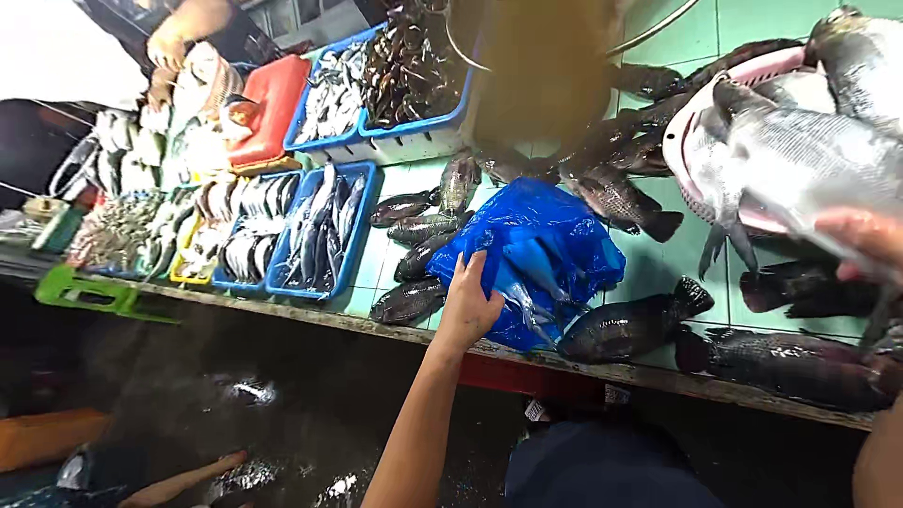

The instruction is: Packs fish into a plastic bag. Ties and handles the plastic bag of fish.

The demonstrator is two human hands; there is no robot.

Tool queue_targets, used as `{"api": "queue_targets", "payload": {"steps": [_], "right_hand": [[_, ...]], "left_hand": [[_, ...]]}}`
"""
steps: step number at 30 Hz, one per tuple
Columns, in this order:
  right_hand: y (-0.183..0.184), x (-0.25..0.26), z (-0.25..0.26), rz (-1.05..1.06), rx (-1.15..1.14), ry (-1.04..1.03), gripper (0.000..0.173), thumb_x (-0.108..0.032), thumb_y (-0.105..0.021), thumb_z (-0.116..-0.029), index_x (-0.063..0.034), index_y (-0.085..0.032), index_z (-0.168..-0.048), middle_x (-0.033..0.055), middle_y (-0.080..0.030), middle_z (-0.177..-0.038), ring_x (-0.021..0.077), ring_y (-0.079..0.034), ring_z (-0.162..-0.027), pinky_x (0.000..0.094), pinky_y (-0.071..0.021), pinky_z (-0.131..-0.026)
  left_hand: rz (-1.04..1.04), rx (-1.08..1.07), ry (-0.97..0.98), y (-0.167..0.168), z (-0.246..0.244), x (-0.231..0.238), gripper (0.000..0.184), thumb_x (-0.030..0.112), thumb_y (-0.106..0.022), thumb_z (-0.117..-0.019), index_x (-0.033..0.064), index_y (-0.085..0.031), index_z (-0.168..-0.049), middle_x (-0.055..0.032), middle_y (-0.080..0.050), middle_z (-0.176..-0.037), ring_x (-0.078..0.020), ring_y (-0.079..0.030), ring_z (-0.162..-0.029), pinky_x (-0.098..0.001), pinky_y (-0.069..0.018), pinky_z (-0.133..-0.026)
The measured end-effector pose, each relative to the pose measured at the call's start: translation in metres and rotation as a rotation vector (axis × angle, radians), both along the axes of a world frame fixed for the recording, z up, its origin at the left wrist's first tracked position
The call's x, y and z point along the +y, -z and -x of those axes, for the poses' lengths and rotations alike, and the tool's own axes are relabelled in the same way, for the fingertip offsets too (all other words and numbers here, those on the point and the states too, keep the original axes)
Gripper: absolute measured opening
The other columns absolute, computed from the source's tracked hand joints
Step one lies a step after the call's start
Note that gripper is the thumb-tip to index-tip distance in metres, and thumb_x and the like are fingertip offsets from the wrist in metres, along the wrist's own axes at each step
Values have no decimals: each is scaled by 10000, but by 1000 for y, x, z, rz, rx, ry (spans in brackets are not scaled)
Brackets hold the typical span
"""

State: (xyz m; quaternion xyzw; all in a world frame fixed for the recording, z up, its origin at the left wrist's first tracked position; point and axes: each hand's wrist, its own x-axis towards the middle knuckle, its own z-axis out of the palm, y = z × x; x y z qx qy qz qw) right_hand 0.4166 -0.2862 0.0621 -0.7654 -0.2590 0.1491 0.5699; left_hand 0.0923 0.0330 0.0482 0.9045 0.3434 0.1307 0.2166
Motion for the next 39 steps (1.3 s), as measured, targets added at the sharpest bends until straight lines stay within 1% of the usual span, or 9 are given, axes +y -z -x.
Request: {"api": "queue_targets", "payload": {"steps": [3, 9, 15, 18, 21, 27, 30, 34, 39], "right_hand": [[-9, 8, 64, -233, 272, -267, 859, -427, -897, -728, -354, -468, -1469, -21, -696, -996, 85, -645, -553, 261, -569, -424], [48, 116, 117, -137, 634, -555, 734, -209, -815, -795, -168, -517, -1464, 89, -705, -861, 120, -613, -555, 274, -545, -489], [109, 226, 123, 238, 36, -310, 747, -19, -755, -834, -94, -436, -1505, 289, -663, -1203, 459, -681, -1024, 663, -557, -851], [82, 175, 114, 434, -226, -314, 482, -158, -671, -927, -135, -593, -1402, 174, -661, -1289, 368, -641, -1190, 609, -513, -995], [41, 116, 77, 137, -614, -85, 169, -84, -671, -911, -49, -751, -1056, 132, -735, -1034, 280, -719, -933, 510, -599, -839], [11, 91, -74, 722, -566, 47, 756, -90, -780, -816, -34, -471, -1503, 423, -422, -1444, 678, -391, -1306, 830, -391, -918], [17, 95, -97, 764, -547, -13, 636, -120, -733, -865, -12, -506, -1448, 410, -546, -1305, 657, -531, -1178, 833, -437, -825], [-14, 75, -90, 345, -168, -118, 467, -95, -712, -886, -30, -602, -1335, 290, -659, -1136, 447, -649, -1000, 699, -490, -852], [-15, 61, 19, -23, 422, -443, 501, -150, -574, -880, -110, -527, -1378, 159, -716, -954, 302, -723, -670, 469, -630, -546]], "left_hand": [[40, 14, 13, -7, -7, 8, 753, 34, -701, -811, 74, -440, -1516, -257, -394, -1567, -392, -467, -1403, -593, -450, -1091], [16, 7, 127, -16, -17, 17, 827, -5, -714, -788, 89, -394, -1545, -265, -335, -1593, -391, -521, -1347, -573, -501, -1039], [-33, 56, 193, -13, -15, 8, 701, -7, -687, -819, 59, -483, -1486, -209, -385, -1594, -343, -514, -1379, -542, -490, -1077], [-32, 87, 172, -2, -7, 2, 724, 42, -652, -828, 23, -445, -1521, -277, -368, -1588, -364, -469, -1421, -491, -437, -1138], [-20, 45, 135, 6, -2, -5, 681, 43, -646, -828, -9, -481, -1487, -297, -389, -1567, -377, -460, -1426, -479, -427, -1148], [-14, 3, 132, 6, -2, -3, 621, 71, -642, -837, -22, -529, -1441, -290, -474, -1504, -356, -511, -1383, -475, -443, -1127], [19, -23, 105, 5, 1, 4, 610, 102, -654, -843, 19, -543, -1437, -236, -542, -1464, -330, -524, -1376, -512, -461, -1104], [76, -79, 55, 11, -5, 7, 698, 73, -694, -807, 11, -481, -1469, -234, -505, -1481, -324, -522, -1360, -540, -467, -1088], [119, -73, 39, 9, -12, 7, 783, 75, -710, -795, 31, -413, -1518, -231, -412, -1560, -320, -439, -1434, -528, -419, -1140]]}}
